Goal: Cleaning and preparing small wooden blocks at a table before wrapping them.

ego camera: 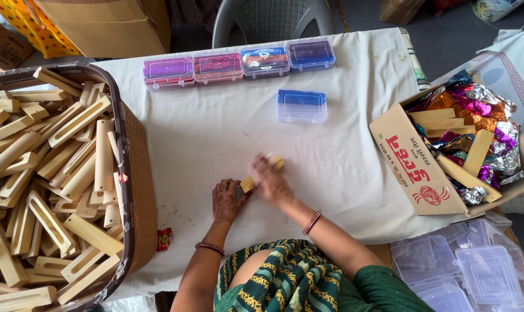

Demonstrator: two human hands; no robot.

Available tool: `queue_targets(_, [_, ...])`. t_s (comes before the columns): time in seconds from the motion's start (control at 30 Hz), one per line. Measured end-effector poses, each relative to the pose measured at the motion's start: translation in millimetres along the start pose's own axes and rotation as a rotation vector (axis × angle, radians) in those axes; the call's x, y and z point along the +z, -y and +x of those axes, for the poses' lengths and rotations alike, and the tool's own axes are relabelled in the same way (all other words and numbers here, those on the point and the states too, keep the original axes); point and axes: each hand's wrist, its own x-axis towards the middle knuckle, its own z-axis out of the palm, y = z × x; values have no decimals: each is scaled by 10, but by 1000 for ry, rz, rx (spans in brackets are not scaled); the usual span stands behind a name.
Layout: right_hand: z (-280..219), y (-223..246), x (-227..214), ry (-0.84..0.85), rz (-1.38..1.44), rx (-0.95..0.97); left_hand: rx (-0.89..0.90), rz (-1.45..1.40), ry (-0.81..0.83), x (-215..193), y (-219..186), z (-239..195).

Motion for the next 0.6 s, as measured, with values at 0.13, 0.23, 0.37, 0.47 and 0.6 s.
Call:
queue_targets(0.13, [-52,268,-150,256,-84,-125,9,2,18,60,70,3])
queue_targets(0.23, [-21,-10,-166,272,143,-101,-26,-51,22,-26,-17,-8])
queue_targets(0.37, [-4,-398,-253,261,151,139,-4,-38,-27,22,-47,13])
queue_targets(0.47, [-62,-403,-82,178,230,228,65,-41,-58,-32,-213,90])
queue_targets(0.6, [-135,12,-138,170,286,24,242,-99,-33,157,-322,260])
